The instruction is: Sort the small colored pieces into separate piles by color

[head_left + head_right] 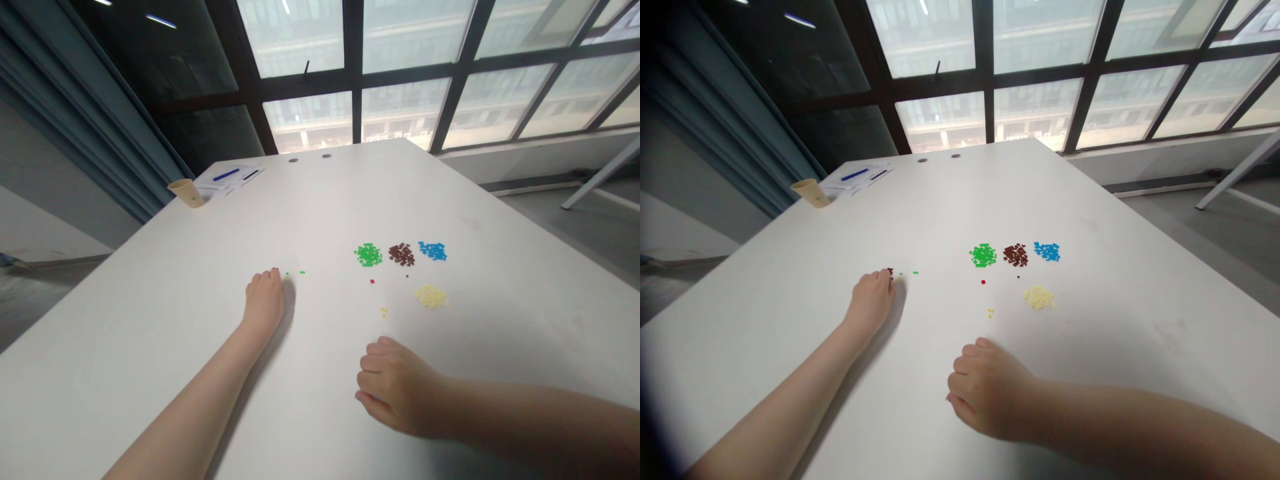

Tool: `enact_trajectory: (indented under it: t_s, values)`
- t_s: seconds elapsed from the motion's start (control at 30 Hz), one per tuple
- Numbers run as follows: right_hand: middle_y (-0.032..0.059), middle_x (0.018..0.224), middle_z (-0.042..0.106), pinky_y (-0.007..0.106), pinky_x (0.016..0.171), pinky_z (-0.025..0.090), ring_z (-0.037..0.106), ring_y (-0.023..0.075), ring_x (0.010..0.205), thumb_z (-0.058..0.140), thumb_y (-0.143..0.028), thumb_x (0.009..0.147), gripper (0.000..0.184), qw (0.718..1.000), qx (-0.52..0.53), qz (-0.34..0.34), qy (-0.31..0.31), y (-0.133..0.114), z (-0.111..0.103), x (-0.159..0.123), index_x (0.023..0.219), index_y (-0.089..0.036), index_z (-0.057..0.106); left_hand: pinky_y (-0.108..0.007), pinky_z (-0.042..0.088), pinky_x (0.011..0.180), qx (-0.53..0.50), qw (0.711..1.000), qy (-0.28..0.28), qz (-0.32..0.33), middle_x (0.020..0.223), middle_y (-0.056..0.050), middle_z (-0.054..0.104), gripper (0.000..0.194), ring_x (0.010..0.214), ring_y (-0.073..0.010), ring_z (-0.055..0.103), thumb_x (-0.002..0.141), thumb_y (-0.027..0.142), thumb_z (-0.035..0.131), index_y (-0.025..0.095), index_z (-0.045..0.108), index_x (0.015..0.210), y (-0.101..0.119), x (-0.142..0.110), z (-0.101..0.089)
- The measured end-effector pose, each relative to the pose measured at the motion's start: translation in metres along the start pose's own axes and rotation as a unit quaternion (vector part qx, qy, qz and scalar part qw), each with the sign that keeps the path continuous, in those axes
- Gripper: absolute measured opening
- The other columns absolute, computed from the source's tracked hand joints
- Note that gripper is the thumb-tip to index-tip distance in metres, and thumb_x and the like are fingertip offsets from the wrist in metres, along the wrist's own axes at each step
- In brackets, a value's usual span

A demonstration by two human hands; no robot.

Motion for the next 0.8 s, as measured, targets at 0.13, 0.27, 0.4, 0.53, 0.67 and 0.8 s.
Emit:
enact_trajectory:
  t_s: [0.13,0.27,0.4,0.53,0.67,0.8]
  values:
    - [0.0002,0.064,0.051,0.030,0.062,0.022,0.038,0.0135,0.064,0.045,-0.025,0.082,0.019,1.000,-0.002,-0.001,-0.002,0.000,0.000,0.000,0.066,-0.018,0.049,-0.035,0.040,0.074,-0.050,0.998,0.023,0.027,0.089,-0.013,0.059,0.028,0.085,-0.0247,0.053,0.081,0.015,0.031,0.009,0.056,0.094,0.005,0.002,-0.004]
    - [0.0001,0.063,0.051,0.031,0.062,0.021,0.038,0.0138,0.065,0.046,-0.024,0.081,0.018,1.000,-0.001,-0.003,0.006,-0.001,-0.002,0.000,0.065,-0.018,0.049,-0.033,0.039,0.080,-0.194,0.975,0.068,0.085,0.090,-0.012,0.060,0.026,0.087,-0.0219,0.052,0.083,0.018,0.035,0.011,0.059,0.090,0.020,0.000,-0.019]
    - [0.0002,0.064,0.052,0.031,0.062,0.021,0.038,0.0141,0.065,0.046,-0.024,0.081,0.017,1.000,-0.003,0.001,0.007,0.000,-0.002,0.000,0.065,-0.018,0.049,-0.028,0.042,0.070,-0.408,0.906,0.015,0.109,0.078,-0.005,0.061,0.016,0.073,-0.0157,0.053,0.079,0.026,0.049,0.015,0.060,0.081,0.045,-0.013,-0.022]
    - [0.0004,0.064,0.052,0.031,0.063,0.022,0.039,0.0143,0.066,0.047,-0.024,0.081,0.017,1.000,0.001,0.005,-0.001,0.000,0.000,-0.001,0.065,-0.018,0.050,-0.025,0.041,0.065,-0.620,0.775,-0.064,0.103,0.071,-0.002,0.060,0.015,0.067,-0.0125,0.052,0.069,0.030,0.063,0.015,0.060,0.074,0.074,-0.037,-0.023]
    - [0.0008,0.065,0.053,0.031,0.064,0.024,0.040,0.0142,0.067,0.048,-0.024,0.081,0.017,1.000,0.003,0.007,-0.016,0.001,0.002,-0.001,0.066,-0.017,0.051,-0.024,0.040,0.061,-0.734,0.649,-0.167,0.115,0.065,-0.001,0.058,0.022,0.061,-0.0103,0.050,0.059,0.028,0.073,0.014,0.057,0.065,0.104,-0.057,-0.020]
    - [0.0001,0.064,0.052,0.031,0.065,0.025,0.040,0.0142,0.067,0.048,-0.023,0.081,0.016,1.000,0.001,0.001,-0.010,-0.001,0.001,0.000,0.065,-0.018,0.050,-0.023,0.039,0.059,-0.766,0.597,-0.210,0.113,0.062,0.001,0.055,0.024,0.058,-0.0084,0.047,0.056,0.026,0.075,0.014,0.055,0.063,0.116,-0.064,-0.015]
Point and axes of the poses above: each hand's wrist, its own x-axis towards the middle knuckle, its own z-axis out of the palm, y = z × x, the point moved 10 cm from there along x, towards the middle knuckle
